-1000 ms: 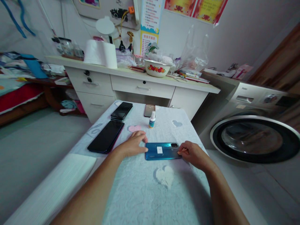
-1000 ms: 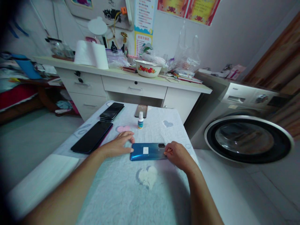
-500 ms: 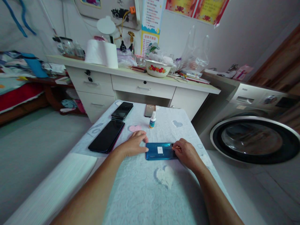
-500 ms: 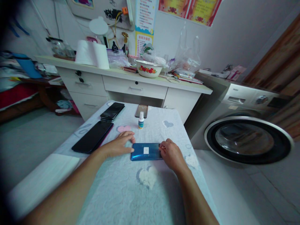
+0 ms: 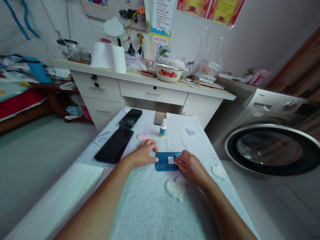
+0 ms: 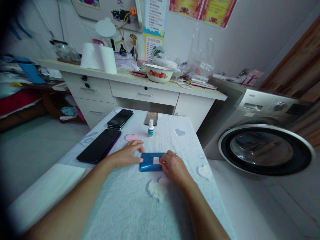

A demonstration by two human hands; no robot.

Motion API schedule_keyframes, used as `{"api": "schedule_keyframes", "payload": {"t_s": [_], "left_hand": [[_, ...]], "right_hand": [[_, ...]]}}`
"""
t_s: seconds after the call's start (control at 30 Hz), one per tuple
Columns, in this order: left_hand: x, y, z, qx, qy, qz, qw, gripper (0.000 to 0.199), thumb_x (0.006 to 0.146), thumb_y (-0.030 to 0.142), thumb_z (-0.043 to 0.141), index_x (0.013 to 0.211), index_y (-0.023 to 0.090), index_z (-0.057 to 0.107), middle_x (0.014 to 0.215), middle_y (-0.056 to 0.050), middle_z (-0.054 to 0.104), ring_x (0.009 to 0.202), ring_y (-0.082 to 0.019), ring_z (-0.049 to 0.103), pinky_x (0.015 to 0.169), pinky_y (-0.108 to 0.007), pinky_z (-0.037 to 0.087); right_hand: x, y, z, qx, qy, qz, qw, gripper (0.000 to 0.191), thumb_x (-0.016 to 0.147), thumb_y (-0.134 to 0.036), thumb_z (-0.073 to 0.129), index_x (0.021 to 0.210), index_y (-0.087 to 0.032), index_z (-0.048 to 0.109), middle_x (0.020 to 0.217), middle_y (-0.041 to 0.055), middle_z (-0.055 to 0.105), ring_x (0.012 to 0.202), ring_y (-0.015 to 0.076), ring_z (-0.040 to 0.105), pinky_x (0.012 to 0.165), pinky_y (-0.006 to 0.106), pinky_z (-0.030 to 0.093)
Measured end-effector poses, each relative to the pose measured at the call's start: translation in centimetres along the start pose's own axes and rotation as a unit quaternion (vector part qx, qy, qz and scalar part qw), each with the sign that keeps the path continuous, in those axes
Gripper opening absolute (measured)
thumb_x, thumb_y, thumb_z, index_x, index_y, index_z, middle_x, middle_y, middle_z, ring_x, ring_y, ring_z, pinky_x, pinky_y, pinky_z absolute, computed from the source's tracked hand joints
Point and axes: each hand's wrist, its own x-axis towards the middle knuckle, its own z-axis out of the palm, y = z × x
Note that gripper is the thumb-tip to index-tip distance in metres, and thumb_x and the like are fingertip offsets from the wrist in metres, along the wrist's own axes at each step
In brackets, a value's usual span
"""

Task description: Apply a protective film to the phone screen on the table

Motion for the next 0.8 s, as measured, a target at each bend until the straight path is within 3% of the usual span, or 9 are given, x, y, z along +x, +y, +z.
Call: {"api": "schedule_keyframes", "payload": {"t_s": [0.27,0.53,0.8], "left_hand": [[0.0,-0.1,0.0,0.006,0.001,-0.001,1.0,0.027,0.069,0.032,0.061,0.095,0.024,0.056,0.136,-0.005,0.042,0.136,-0.026,0.029,0.112,-0.04,0.028],[0.0,0.0,0.0,0.003,0.009,0.009,1.0,0.025,0.07,0.031,0.063,0.093,0.023,0.057,0.133,-0.005,0.043,0.135,-0.025,0.03,0.112,-0.04,0.028],[-0.1,0.3,-0.2,0.006,0.003,0.003,1.0,0.025,0.069,0.03,0.062,0.093,0.022,0.057,0.133,-0.005,0.043,0.134,-0.026,0.032,0.112,-0.039,0.028]], "right_hand": [[-0.3,0.4,-0.5,-0.004,-0.018,0.013,1.0,0.014,0.084,-0.014,0.055,0.083,-0.02,0.068,0.083,0.0018,0.057,0.072,0.0113,0.054,0.066,0.022,0.037],[-0.8,2.5,-2.2,-0.07,0.016,0.103,0.992,0.01,0.083,-0.018,0.057,0.081,-0.018,0.067,0.082,0.0038,0.06,0.074,0.0143,0.055,0.066,0.025,0.035],[-0.3,1.6,-1.2,-0.064,0.025,0.117,0.991,0.013,0.084,-0.019,0.054,0.086,-0.019,0.067,0.087,0.0043,0.06,0.076,0.0137,0.056,0.07,0.024,0.036]]}}
